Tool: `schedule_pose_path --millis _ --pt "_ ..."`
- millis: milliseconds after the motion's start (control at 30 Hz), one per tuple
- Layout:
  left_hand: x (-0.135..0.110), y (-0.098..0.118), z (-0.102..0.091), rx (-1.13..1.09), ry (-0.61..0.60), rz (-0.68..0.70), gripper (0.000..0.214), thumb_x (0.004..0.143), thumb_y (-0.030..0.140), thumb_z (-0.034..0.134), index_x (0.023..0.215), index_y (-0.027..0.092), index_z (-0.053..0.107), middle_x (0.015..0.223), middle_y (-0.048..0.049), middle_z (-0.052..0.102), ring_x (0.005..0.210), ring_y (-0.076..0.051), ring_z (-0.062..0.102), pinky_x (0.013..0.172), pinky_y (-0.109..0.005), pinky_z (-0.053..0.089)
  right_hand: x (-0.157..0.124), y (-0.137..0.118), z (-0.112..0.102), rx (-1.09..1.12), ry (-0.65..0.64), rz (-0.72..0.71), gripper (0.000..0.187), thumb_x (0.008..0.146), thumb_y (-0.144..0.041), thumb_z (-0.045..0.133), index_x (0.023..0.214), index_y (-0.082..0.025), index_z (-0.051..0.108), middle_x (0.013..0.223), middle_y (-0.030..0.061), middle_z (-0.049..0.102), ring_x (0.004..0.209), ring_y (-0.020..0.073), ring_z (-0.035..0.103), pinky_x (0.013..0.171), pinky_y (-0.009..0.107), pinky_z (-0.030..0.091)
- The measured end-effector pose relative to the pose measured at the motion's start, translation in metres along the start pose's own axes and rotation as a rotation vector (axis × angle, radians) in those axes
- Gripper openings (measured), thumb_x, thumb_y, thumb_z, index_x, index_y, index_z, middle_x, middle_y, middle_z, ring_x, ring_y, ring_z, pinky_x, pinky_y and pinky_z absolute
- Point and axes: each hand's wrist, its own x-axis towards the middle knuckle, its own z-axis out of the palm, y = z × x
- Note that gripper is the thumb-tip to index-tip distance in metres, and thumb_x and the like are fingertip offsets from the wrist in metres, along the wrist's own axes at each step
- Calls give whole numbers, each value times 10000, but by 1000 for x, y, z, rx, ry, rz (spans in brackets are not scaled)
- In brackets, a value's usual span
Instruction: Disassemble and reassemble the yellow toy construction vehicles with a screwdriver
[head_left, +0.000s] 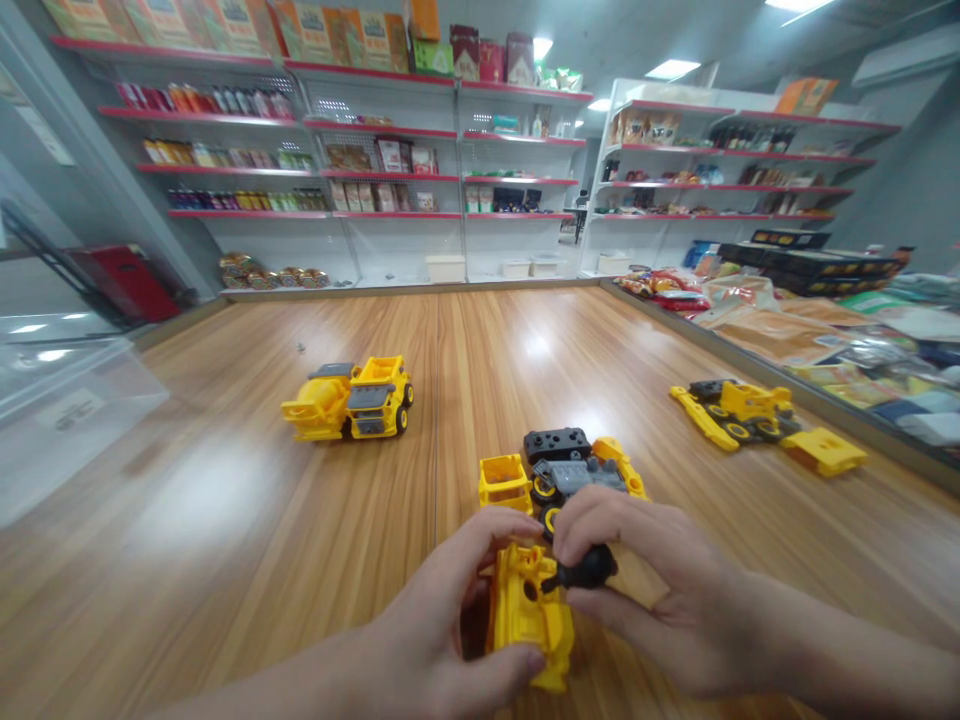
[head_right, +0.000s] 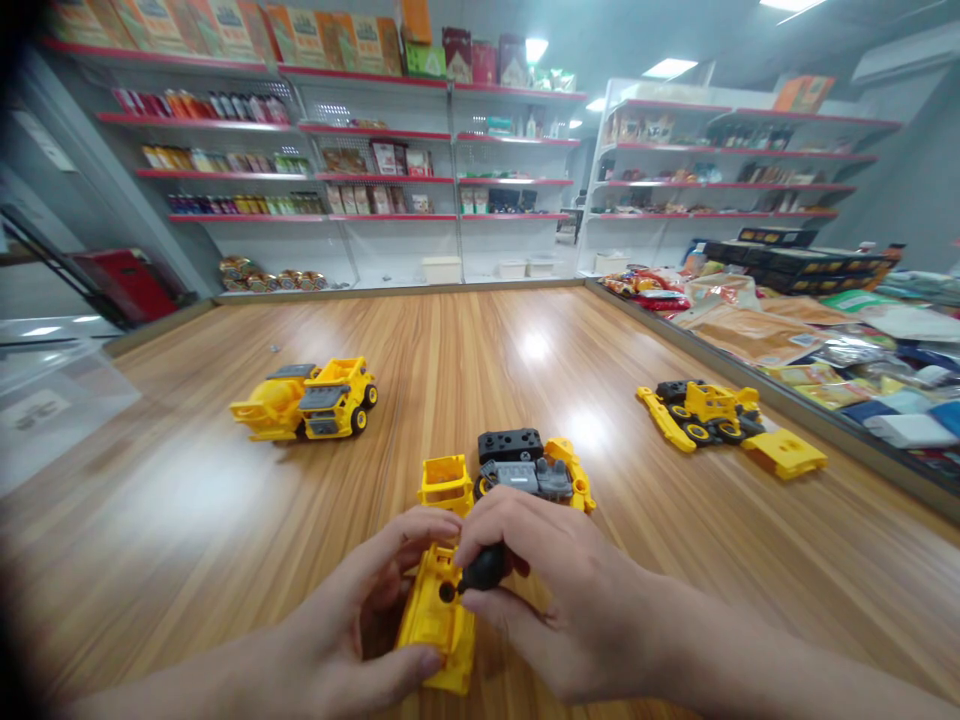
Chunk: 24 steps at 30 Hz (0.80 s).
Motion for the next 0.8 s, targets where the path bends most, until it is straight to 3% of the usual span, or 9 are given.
schedule_pose_path --millis 500,633,800 --pt "1 5 1 7 15 -41 579 806 69 613 1289 302 395 1198 -75 509 940 -169 580 945 -385 480 3 8 15 -106 166 -30 296 813 -218 742 1086 -175 635 889 27 707 800 138 673 733 231 540" --pt "-1 1 2 -63 10 -44 598 836 80 602 1320 337 364 1231 -74 510 955 -166 596 914 -360 495 4 7 13 -177 208 -1 295 823 -227 729 1101 -185 638 946 44 728 840 158 690 757 242 557" --pt "-1 -4 2 -160 -13 -8 660 861 94 593 1377 376 294 1374 -99 445 1074 -202 583 934 -389 485 3 7 12 -186 177 -85 398 871 -159 657 1258 -182 567 1039 80 709 926 176 683 815 276 568"
